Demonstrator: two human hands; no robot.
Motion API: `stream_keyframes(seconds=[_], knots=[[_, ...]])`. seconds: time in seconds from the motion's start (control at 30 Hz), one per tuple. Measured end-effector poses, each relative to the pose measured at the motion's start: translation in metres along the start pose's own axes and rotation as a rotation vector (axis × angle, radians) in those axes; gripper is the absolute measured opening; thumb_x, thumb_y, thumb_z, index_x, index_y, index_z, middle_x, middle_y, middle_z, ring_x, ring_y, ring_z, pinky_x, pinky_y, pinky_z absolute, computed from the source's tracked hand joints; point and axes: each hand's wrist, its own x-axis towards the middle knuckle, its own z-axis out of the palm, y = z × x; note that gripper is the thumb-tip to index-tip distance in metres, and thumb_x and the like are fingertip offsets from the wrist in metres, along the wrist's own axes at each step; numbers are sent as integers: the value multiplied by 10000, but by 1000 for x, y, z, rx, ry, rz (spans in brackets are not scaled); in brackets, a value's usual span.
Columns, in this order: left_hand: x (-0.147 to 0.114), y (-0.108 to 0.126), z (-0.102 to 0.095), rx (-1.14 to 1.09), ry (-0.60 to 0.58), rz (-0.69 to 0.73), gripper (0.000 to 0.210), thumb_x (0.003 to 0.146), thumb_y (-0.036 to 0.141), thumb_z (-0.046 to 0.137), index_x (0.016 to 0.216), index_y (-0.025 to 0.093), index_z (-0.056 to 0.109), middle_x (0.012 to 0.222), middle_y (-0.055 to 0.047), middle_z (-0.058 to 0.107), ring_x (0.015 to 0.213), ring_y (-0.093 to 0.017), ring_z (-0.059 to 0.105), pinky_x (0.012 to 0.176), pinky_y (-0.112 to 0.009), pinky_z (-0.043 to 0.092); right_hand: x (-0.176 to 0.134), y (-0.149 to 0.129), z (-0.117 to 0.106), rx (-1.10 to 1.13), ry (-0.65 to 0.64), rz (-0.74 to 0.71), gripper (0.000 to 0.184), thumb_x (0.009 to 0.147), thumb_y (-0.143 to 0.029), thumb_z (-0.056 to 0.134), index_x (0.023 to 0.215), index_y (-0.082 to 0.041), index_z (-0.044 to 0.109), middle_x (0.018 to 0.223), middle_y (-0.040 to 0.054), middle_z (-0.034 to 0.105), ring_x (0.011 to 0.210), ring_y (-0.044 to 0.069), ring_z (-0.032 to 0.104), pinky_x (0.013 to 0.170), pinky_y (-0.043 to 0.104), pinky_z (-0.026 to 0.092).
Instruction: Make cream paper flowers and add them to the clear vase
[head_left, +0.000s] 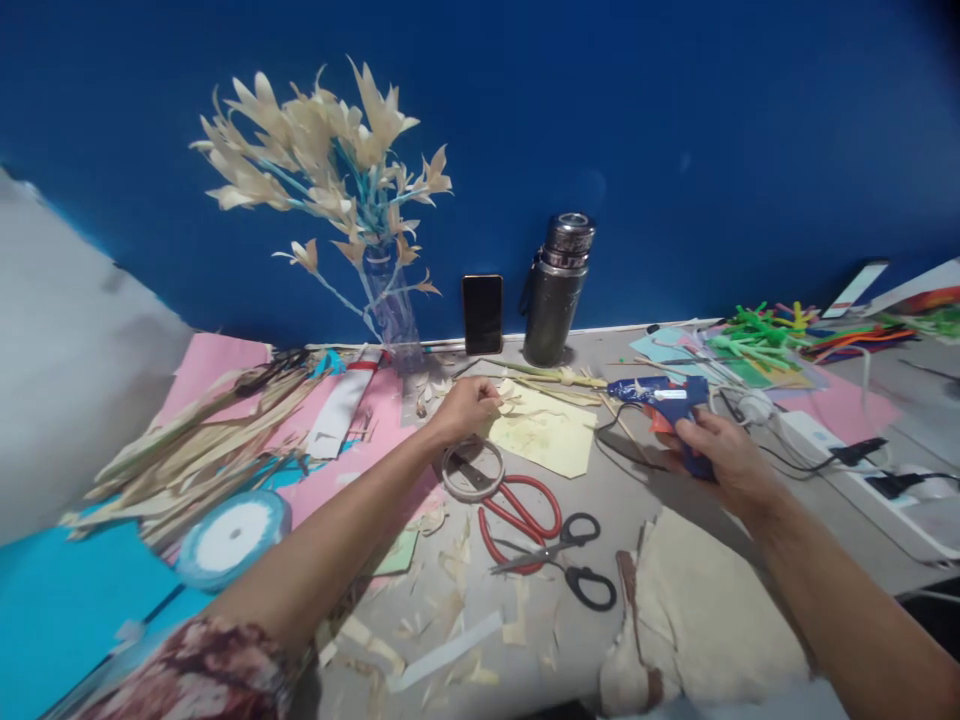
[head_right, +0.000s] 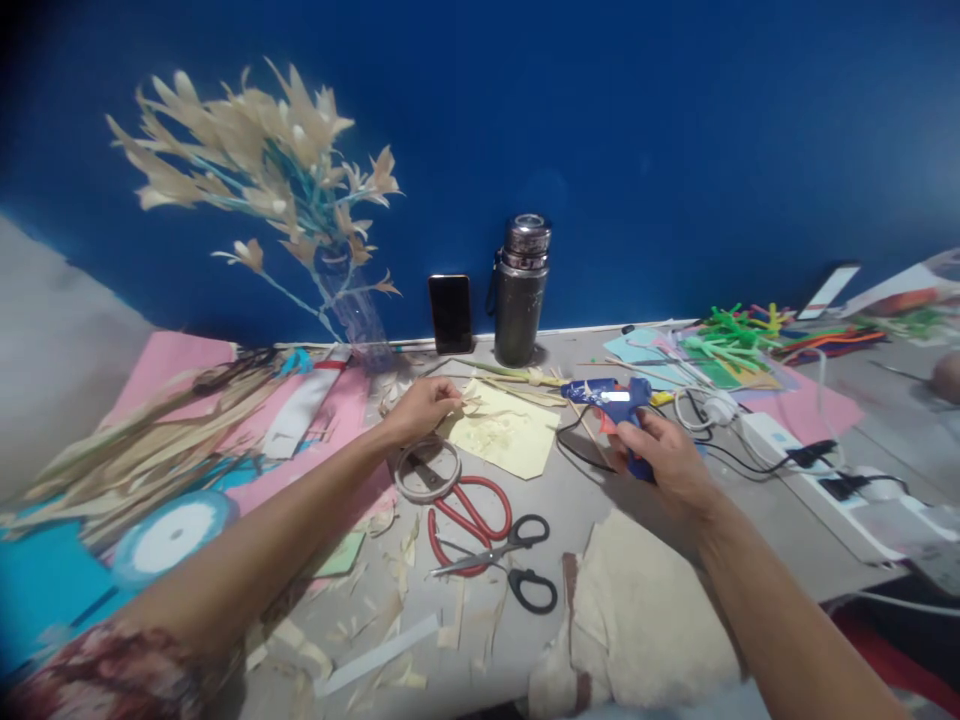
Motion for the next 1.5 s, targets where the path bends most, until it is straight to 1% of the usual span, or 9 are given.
stream_keyframes(seconds=[0.07,0.17,0.23,0.37,0.5,0.63,0.83,1.13,1.5], knots=[[-9,6,-4,-23,45,56,79,751,219,601,710,163,640,678,-1,645,630,-132,550,582,-241,394,3,-8,4,59,-38,17,335,680,-423,790,867,-194,633,669,10,588,542,138,526,484,253,435],[-28,15,-12,-78,92,126,118,764,255,621,720,162,680,718,-22,690,658,-139,576,607,-244,409,4,-26,13,62,-186,-23,399,652,-431,813,922,-190,646,680,9,571,556,135,515,491,252,440],[-42,19,-18,-128,76,105,115,753,248,637,716,157,695,732,-35,716,655,-140,593,595,-238,409,6,-37,21,-10,-311,-88,432,668,-457,802,962,-178,652,719,20,573,595,140,519,509,251,444],[-58,25,-31,-211,31,40,108,731,241,664,709,145,708,712,-50,732,625,-142,618,563,-229,416,10,-48,38,-209,-508,-174,407,733,-469,769,996,-183,647,835,48,610,702,158,551,567,239,466],[-63,29,-40,-249,-16,50,95,725,225,668,715,139,708,713,-61,738,624,-140,625,570,-228,438,8,-51,51,-198,-647,-171,424,781,-531,712,995,-169,652,861,71,622,728,172,557,585,253,471],[-64,30,-42,-235,-63,59,104,719,224,655,700,141,716,676,-56,717,606,-145,618,543,-230,439,2,-60,56,-236,-679,-121,426,814,-565,667,943,-158,652,826,68,604,685,158,526,583,259,449],[-67,36,-43,-225,-97,65,115,713,246,660,705,149,722,683,-57,716,635,-165,637,546,-237,458,1,-70,59,-344,-703,-71,476,806,-616,649,937,-158,638,821,57,571,705,155,499,600,254,420],[-70,39,-43,-228,-116,71,84,716,218,672,700,152,722,718,-55,726,695,-170,662,615,-246,486,2,-69,62,-366,-779,-104,466,834,-620,610,939,-166,611,797,40,535,693,145,471,573,244,390],[-70,36,-41,-298,-164,57,98,725,245,683,703,153,706,732,-66,739,684,-175,680,607,-251,504,0,-70,61,-382,-758,-75,446,843,-617,602,901,-175,588,767,29,508,703,153,452,590,259,369]])
